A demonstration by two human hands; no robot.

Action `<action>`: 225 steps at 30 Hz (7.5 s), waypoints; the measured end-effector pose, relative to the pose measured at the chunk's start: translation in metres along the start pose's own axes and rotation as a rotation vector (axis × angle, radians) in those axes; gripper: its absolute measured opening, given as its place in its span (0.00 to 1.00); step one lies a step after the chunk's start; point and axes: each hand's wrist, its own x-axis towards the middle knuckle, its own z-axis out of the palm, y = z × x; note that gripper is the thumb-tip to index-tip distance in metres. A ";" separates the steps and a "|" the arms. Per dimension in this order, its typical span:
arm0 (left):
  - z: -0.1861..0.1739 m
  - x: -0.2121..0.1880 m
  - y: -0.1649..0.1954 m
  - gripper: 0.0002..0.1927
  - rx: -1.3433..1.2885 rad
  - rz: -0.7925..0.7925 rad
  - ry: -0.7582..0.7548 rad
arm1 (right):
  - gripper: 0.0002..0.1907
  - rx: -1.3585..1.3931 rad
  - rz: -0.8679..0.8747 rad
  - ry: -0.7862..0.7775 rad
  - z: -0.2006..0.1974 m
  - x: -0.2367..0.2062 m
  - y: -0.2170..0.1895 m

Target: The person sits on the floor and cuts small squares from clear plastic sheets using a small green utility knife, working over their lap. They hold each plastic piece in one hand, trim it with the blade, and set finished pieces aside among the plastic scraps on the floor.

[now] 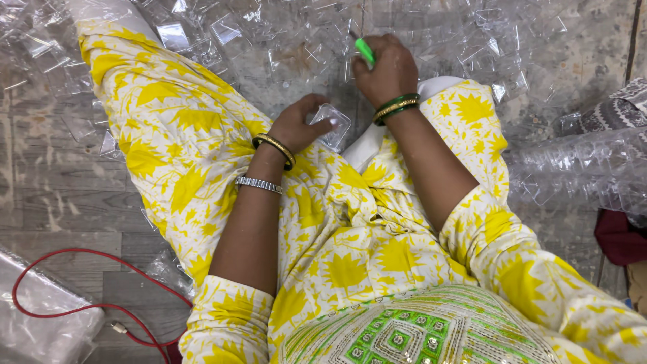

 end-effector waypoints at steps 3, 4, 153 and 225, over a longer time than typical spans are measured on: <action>0.002 0.002 -0.003 0.20 0.055 -0.241 -0.032 | 0.22 -0.163 -0.006 -0.030 0.006 0.001 0.003; 0.003 0.002 -0.004 0.19 0.060 -0.218 -0.049 | 0.23 -0.193 0.018 -0.087 0.011 0.000 0.002; -0.020 -0.006 0.020 0.12 -1.579 0.080 -0.094 | 0.26 0.912 -0.002 -0.372 0.015 -0.025 -0.013; -0.020 -0.007 0.038 0.13 -0.997 0.140 0.891 | 0.25 0.939 0.140 -0.494 0.019 -0.064 -0.040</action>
